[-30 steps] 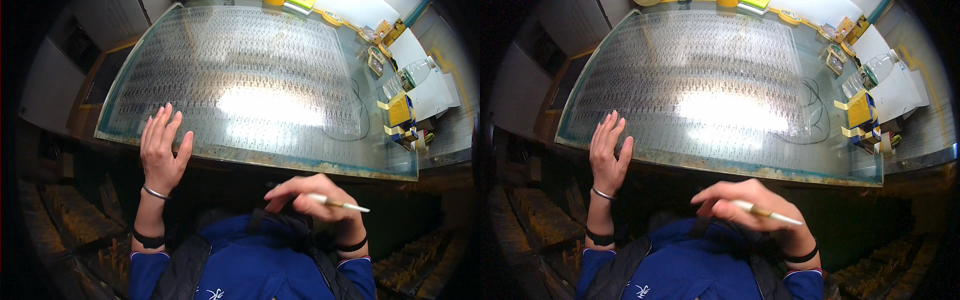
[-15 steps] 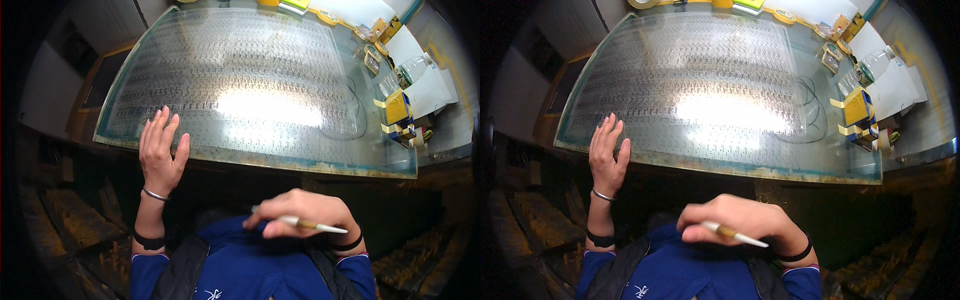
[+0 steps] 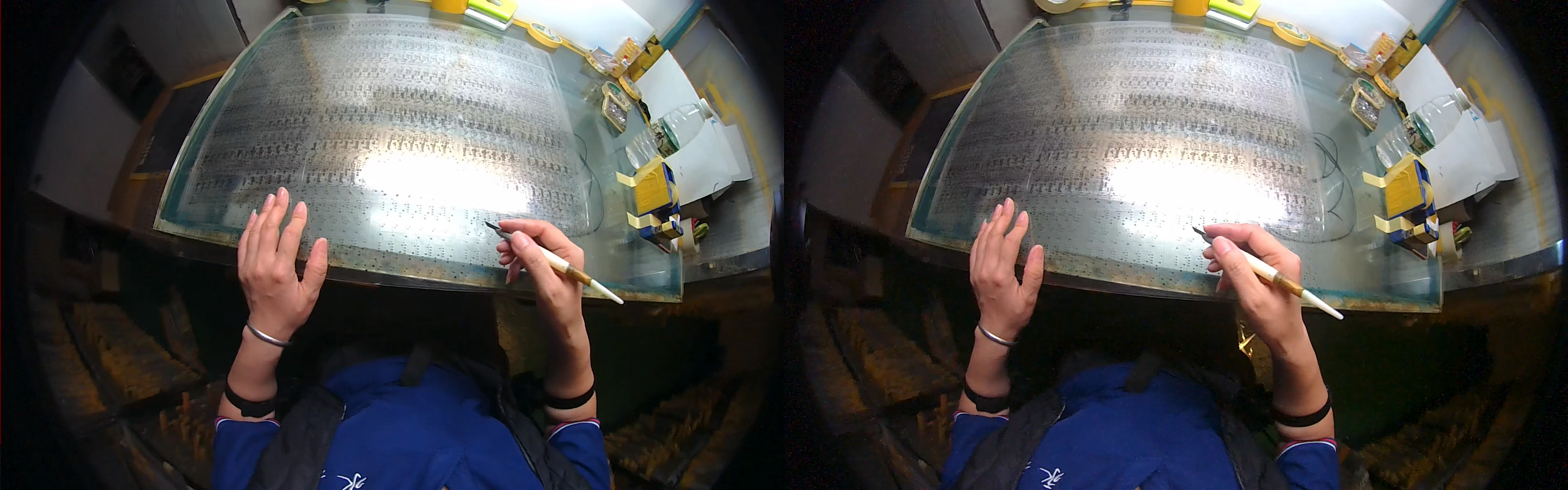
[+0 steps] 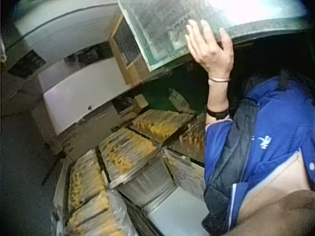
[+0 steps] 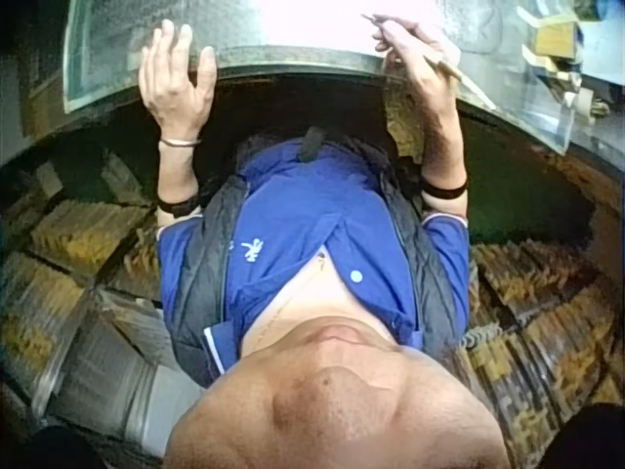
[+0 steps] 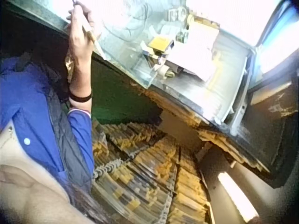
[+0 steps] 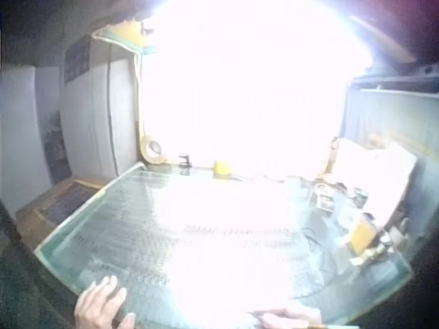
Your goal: Inspecting and marking points on a large transparent sheet with printed circuit patterns using a stylus.
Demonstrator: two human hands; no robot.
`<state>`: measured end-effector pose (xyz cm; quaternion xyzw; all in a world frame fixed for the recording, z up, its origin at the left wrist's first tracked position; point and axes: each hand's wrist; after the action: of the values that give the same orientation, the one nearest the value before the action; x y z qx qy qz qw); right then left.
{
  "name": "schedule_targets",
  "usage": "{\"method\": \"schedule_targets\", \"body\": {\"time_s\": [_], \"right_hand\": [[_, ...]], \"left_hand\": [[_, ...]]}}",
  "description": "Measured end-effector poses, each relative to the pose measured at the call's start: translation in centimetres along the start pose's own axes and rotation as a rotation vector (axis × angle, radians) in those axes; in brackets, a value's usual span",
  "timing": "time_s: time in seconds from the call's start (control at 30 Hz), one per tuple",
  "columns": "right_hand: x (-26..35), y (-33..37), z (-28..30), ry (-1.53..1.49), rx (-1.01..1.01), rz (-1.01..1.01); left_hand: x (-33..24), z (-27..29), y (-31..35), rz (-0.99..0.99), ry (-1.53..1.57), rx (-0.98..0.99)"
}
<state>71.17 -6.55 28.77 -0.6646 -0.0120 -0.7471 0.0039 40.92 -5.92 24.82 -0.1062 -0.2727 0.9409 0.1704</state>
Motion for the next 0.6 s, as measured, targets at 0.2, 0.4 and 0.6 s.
{"method": "schedule_targets", "body": {"time_s": [0.2, 0.4, 0.6], "right_hand": [[-0.3, -0.8, -0.7, 0.049, -0.008, -0.024], [-1.0, -1.5, -1.1, 0.149, 0.025, 0.051], [-1.4, -1.5, -0.6, 0.206, 0.109, 0.121]], "left_hand": [[-0.1, 0.0, -0.1, -0.002, 0.001, -0.002], [-0.1, -0.1, 0.0, -0.002, -0.003, -0.002], [-0.1, -0.1, 0.0, 0.001, -0.011, 0.003]]}}
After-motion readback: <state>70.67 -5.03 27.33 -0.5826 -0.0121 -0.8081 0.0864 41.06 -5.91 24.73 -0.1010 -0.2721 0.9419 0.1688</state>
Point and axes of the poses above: each hand's wrist, its own y-axis away from the middle knuckle, its own z-axis out of the back of the hand, x = y × z, and after that the axes turned 4 degrees about -z, right-handed
